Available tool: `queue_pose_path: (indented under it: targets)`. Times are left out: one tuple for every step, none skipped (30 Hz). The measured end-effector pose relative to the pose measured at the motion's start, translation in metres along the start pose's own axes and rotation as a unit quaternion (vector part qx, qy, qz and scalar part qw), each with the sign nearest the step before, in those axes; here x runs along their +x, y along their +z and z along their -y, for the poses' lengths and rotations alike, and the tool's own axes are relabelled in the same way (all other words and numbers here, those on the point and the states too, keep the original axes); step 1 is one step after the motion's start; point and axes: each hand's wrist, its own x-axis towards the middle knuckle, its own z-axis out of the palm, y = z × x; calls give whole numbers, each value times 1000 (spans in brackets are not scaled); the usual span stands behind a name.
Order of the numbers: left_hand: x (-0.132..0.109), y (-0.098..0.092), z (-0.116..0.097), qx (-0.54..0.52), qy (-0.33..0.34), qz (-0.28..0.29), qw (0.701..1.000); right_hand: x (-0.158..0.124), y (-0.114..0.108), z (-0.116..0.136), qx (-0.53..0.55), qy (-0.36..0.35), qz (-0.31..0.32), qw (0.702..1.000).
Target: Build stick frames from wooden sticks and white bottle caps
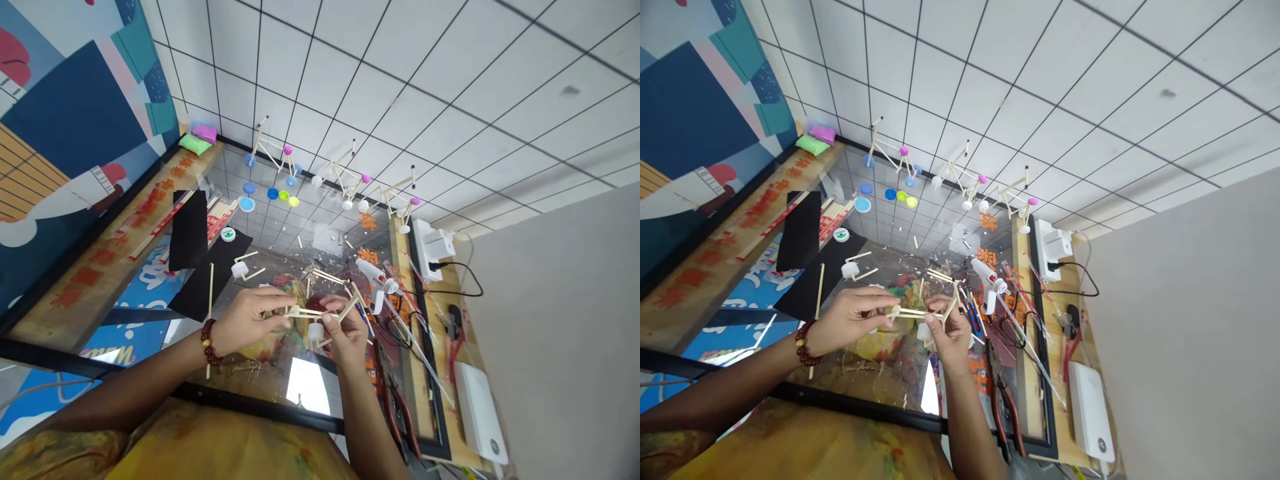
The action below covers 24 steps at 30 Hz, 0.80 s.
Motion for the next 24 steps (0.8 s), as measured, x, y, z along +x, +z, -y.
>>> queue_pose_path:
  targets:
    - [0,-1,0,12,-3,6,1000,1,0,1,-9,-16,-8,1000]
    - [-1,-1,1,24,-9,9,1000,2,0,2,-21,-34,-13,999]
    - [-1,-1,2,35,-15,11,999,3,1,4,-37,-53,-15,998]
    - [-1,-2,3,44,-18,14,999,4,1,4,-53,-67,-15,996]
    - [-1,-2,5,51,-17,16,998,6,0,5,-67,-76,-11,995]
    - [-1,-2,6,58,-13,16,998,8,0,5,-75,-77,-8,994]
    - [-1,-1,8,67,-9,16,998,9,-1,4,-76,-73,-9,994]
    - [-1,0,10,76,-4,13,997,10,-2,2,-70,-64,-13,995]
    - [0,0,11,85,0,10,996,11,-3,1,-59,-53,-22,997]
    - [0,1,12,92,2,7,996,11,-3,-2,-43,-42,-33,998]
    - [0,2,13,96,3,5,995,11,-3,-4,-25,-32,-45,998]
    - [0,3,13,96,3,3,995,12,-3,-6,-5,-22,-55,998]
    - [1,3,12,92,1,1,996,12,-2,-7,16,-13,-61,998]
    - [1,3,12,86,-1,-3,996,11,0,-8,36,-7,-67,997]
    - [1,3,11,81,-2,-7,997,11,2,-8,57,-3,-73,996]
    - [2,3,10,74,-3,-8,997,11,5,-9,76,-2,-79,994]
    - [2,3,9,67,-5,-7,998,11,7,-9,92,-3,-86,992]
    - [2,3,9,59,-7,-4,998,11,8,-9,104,-3,-90,991]
    - [1,3,10,50,-9,0,999,11,9,-8,109,-6,-89,990]
    - [1,4,10,41,-10,3,999,11,10,-8,105,-9,-81,991]
    - [0,4,11,32,-11,6,999,12,9,-8,94,-12,-68,993]
    - [0,5,12,27,-11,10,1000,12,8,-8,76,-15,-54,996]
    - [-1,6,13,24,-11,14,1000,12,6,-8,53,-17,-42,998]
    - [-1,6,14,24,-12,19,999,12,5,-8,30,-19,-35,999]
